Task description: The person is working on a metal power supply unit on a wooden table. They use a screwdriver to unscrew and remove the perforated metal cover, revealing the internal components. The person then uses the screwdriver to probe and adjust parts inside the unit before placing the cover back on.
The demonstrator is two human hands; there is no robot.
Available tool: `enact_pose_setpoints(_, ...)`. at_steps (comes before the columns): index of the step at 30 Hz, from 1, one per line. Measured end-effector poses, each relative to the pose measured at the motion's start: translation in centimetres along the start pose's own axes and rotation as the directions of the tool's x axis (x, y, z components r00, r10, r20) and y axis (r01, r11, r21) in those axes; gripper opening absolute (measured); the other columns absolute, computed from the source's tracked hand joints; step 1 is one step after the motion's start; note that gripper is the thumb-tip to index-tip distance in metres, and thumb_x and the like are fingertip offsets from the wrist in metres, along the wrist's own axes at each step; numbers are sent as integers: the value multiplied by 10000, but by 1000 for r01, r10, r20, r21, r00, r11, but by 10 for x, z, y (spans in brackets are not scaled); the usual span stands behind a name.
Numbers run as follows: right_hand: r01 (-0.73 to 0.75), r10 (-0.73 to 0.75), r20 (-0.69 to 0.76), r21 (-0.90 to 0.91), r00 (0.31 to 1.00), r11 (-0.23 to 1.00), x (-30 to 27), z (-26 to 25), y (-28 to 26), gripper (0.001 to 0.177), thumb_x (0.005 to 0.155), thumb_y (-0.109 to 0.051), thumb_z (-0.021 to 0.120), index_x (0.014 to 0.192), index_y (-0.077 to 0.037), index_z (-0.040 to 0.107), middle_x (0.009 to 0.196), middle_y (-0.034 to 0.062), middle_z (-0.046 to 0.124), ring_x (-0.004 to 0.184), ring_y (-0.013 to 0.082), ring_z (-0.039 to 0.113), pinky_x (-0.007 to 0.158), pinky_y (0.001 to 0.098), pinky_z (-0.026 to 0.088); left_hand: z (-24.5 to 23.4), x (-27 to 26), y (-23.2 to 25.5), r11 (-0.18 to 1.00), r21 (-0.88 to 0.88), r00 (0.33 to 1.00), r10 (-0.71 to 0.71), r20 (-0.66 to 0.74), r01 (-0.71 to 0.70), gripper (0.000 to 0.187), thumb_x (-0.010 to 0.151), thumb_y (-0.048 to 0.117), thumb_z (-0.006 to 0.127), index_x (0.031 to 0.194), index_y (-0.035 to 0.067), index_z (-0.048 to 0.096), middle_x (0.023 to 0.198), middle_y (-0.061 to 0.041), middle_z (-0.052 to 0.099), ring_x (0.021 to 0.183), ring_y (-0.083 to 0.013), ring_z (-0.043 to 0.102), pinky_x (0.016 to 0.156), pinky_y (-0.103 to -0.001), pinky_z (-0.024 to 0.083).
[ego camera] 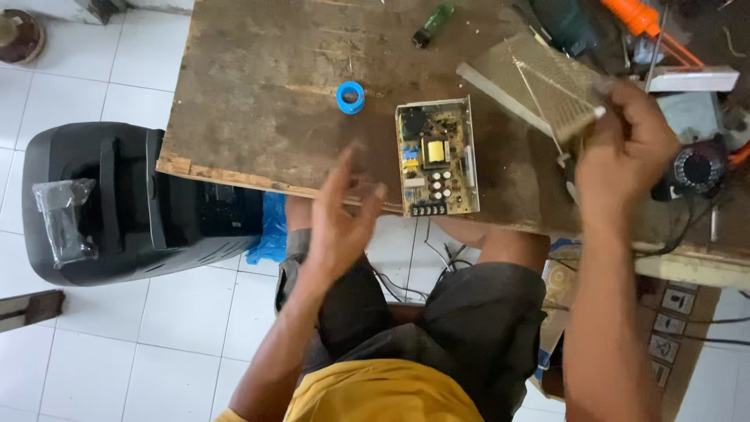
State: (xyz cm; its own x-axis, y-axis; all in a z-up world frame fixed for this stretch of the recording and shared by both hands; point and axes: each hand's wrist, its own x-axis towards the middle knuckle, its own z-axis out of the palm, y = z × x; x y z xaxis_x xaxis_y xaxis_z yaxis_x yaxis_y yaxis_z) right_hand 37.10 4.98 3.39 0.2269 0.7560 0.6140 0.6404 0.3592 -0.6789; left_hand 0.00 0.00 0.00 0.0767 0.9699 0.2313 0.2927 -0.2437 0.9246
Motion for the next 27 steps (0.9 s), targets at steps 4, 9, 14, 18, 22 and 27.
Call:
enact_pose_setpoints(4,23,-67,203,212,977,977,14,6,-65,383,1100,377,517,1221,111,765,1317,298,771,1305,410,764,1208,501,633,-26,26,47,997,6,997,75,16,-75,994,1051,213,871,1769,110,191,1774,-206,459,1641,-349,536,1253,-485,588)
enact_pose_setpoints(9,-292,70,654,237,753,927,36,49,-112,298,972,146,653,1087,-65,830,1288,121,811,1243,259,772,1047,365,604,-17,25,39,985,57,887,123,444,-165,1232,861,356,1001,1773,110,210,1802,-207,371,1666,-357,366,1377,-500,345)
enact_pose_setpoints(14,-533,228,751,189,620,825,41,89,-114,317,977,4,733,1259,-115,813,1251,88,854,1065,143,790,863,291,607,5,2,20,921,356,947,40,320,-160,1321,819,475,946,1779,92,123,1658,-235,484,1473,-449,490,1215,-598,415)
enact_pose_setpoints(18,-561,371,618,140,694,816,43,95,-100,450,1064,-89,603,1503,-167,668,1337,62,806,1083,157,792,967,356,690,12,-4,24,878,473,998,-66,-15,65,1231,837,583,837,1746,40,209,1452,-293,591,1251,-428,580,1011,-580,510)
enact_pose_setpoints(22,-459,385,518,17,763,888,5,72,-87,409,1085,-156,615,1485,-107,685,1487,116,732,1384,275,698,1160,455,566,21,8,48,813,575,996,-71,-51,87,1147,837,544,834,1662,-52,305,1321,-325,600,1130,-505,616,883,-610,534)
enact_pose_setpoints(27,-436,411,377,-20,830,899,-61,59,-45,350,1168,-158,684,1479,-2,720,1337,269,761,1250,431,737,1017,486,573,57,13,65,850,502,976,-210,52,157,1128,919,555,772,1696,-119,309,1499,-431,465,1323,-616,576,963,-684,523)
